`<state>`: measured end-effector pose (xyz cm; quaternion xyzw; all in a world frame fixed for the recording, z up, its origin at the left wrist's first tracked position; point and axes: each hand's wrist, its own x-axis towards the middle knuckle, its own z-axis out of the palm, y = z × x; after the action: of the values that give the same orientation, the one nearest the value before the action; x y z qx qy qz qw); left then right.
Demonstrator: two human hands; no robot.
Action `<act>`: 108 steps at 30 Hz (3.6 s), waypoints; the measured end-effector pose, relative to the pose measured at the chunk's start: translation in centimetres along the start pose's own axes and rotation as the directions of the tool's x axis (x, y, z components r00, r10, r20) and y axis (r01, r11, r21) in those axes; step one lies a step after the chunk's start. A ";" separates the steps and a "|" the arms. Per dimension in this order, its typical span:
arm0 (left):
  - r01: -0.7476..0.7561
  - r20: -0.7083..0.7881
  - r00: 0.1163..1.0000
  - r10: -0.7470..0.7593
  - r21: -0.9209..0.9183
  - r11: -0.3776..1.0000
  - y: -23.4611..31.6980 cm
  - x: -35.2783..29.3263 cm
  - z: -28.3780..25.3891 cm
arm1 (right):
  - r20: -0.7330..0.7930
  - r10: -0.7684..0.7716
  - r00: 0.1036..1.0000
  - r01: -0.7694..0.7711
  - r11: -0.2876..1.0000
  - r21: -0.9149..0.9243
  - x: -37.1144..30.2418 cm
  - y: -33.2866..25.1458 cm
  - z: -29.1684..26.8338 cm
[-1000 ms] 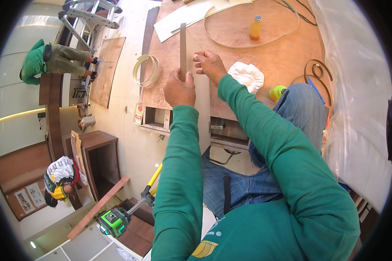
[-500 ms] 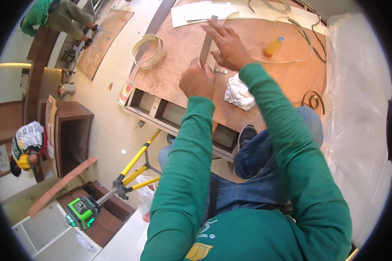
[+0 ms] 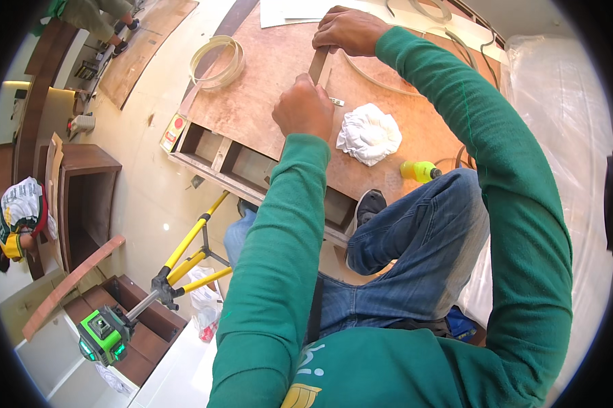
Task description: The person attaches hinges to a white cabinet door and wipes the surface with a cloth. They then handle a long wooden trim piece, wiping it and inspecting it closely.
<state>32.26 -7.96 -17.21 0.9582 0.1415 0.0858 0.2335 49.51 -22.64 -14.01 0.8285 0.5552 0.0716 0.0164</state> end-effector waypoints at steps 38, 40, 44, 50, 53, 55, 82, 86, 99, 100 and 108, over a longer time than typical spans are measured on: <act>-0.077 0.052 0.996 0.072 0.110 0.991 2.2 3.7 0.2 | -0.079 -0.061 0.995 0.073 0.983 0.166 0.6 -0.4 2.2; -0.099 0.027 0.995 0.097 0.086 0.991 1.8 3.8 0.6 | -0.090 -0.068 0.994 0.081 0.985 0.151 0.7 -0.5 2.1; -0.113 -0.026 0.993 0.115 0.077 0.991 1.2 3.8 0.9 | -0.080 -0.048 0.996 0.059 0.990 0.132 1.1 -1.0 1.6; -0.122 -0.054 0.991 0.126 0.061 0.991 1.2 4.0 1.0 | -0.070 -0.064 0.995 0.075 0.983 0.166 1.5 -0.5 2.1; -0.105 -0.069 0.992 0.108 0.049 0.993 1.0 3.9 0.9 | -0.085 -0.076 0.993 0.088 0.986 0.141 2.0 -0.8 2.0; -0.115 -0.079 0.990 0.120 0.062 0.991 0.8 3.5 0.6 | -0.085 -0.074 0.994 0.086 0.986 0.146 2.2 -0.7 2.1; 0.027 -0.156 0.987 -0.047 -0.128 0.991 -8.0 -6.4 -5.2 | -0.051 -0.188 0.981 0.195 0.933 0.303 4.2 -11.8 0.9; 0.028 -0.184 0.982 -0.051 -0.125 0.992 -8.4 -6.1 -4.9 | -0.067 -0.176 0.982 0.188 0.931 0.313 4.8 -11.9 1.1; 0.072 -0.137 0.988 -0.076 -0.037 0.997 -13.4 -15.0 -9.9 | -0.069 -0.172 0.983 0.183 0.960 0.212 3.3 -13.8 -0.4; 0.085 -0.157 0.983 -0.092 -0.048 0.995 -13.9 -15.6 -10.1 | -0.090 -0.217 0.972 0.233 0.943 0.236 3.4 -14.8 -0.5; 0.085 -0.214 0.970 -0.117 -0.153 0.985 -14.4 -16.0 -10.2 | -0.036 -0.281 0.959 0.278 0.906 0.319 5.0 -19.1 -0.9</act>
<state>11.47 3.57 -16.66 0.9150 0.2088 0.1901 0.2881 33.76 -10.77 -14.64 0.7323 0.6722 -0.0272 -0.1053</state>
